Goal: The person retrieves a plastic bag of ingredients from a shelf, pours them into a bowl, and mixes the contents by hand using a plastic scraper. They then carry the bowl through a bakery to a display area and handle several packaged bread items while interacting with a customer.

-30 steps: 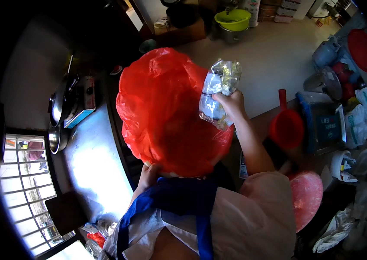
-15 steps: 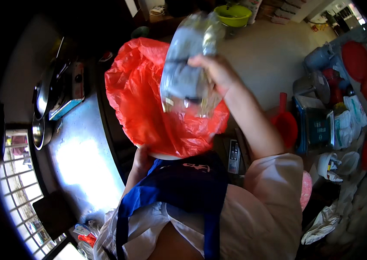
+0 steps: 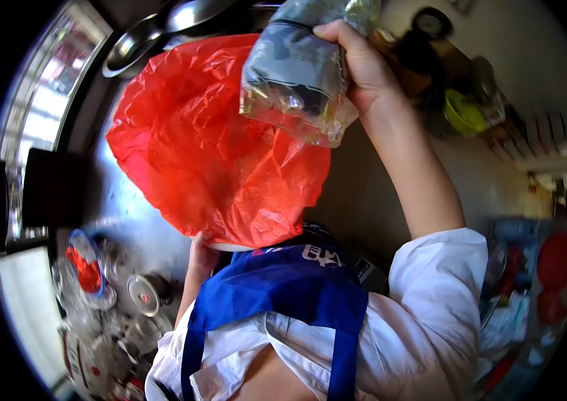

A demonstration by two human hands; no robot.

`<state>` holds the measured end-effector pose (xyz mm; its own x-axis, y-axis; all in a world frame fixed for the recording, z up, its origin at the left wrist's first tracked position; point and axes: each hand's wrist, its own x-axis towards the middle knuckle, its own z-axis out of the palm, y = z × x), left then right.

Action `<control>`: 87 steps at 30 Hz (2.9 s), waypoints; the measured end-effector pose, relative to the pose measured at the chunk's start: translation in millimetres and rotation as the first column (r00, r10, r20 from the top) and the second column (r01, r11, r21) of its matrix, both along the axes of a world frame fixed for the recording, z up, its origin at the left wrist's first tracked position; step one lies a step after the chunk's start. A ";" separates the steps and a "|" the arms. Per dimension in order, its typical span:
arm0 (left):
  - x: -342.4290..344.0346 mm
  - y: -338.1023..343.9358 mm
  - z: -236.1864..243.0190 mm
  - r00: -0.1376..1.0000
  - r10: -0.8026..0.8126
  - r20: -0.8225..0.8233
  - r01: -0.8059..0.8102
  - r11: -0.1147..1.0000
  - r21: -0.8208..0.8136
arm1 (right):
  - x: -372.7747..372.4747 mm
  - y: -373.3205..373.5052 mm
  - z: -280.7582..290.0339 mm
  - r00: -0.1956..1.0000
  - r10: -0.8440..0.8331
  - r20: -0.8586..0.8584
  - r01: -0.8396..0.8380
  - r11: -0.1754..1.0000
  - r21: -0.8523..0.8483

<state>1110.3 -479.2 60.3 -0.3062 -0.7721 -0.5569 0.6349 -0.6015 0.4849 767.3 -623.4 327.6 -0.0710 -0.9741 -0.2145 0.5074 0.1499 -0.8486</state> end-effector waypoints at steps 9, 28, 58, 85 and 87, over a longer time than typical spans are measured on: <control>43.1 44.9 5.7 0.952 0.273 0.141 -0.299 0.928 0.223 | 182.9 -16.9 -91.5 0.871 0.452 -0.194 -0.424 0.890 0.170; 139.1 23.1 -17.4 -0.019 0.531 0.847 -0.233 0.822 -0.520 | 268.3 -55.7 -72.6 0.803 0.521 -0.288 -0.540 0.842 0.018; 12.2 -257.1 183.6 0.945 0.328 0.020 -0.241 0.734 -0.635 | 146.2 33.4 -146.8 0.970 0.183 0.161 -0.219 0.943 0.251; 293.0 -188.0 -31.3 0.238 -0.042 0.970 0.040 0.999 0.034 | 49.1 123.4 -208.1 0.981 -0.126 0.150 0.053 0.909 0.413; 262.5 -131.5 -9.5 0.602 -0.157 0.783 0.084 0.988 0.133 | 58.0 114.2 -203.2 0.978 -0.116 0.171 0.039 0.916 0.398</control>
<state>1372.8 -610.7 50.8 0.1927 -0.7064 -0.6811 -0.0532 -0.7006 0.7115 825.3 -509.2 124.4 -0.0644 -0.8023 -0.5934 0.6743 0.4033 -0.6186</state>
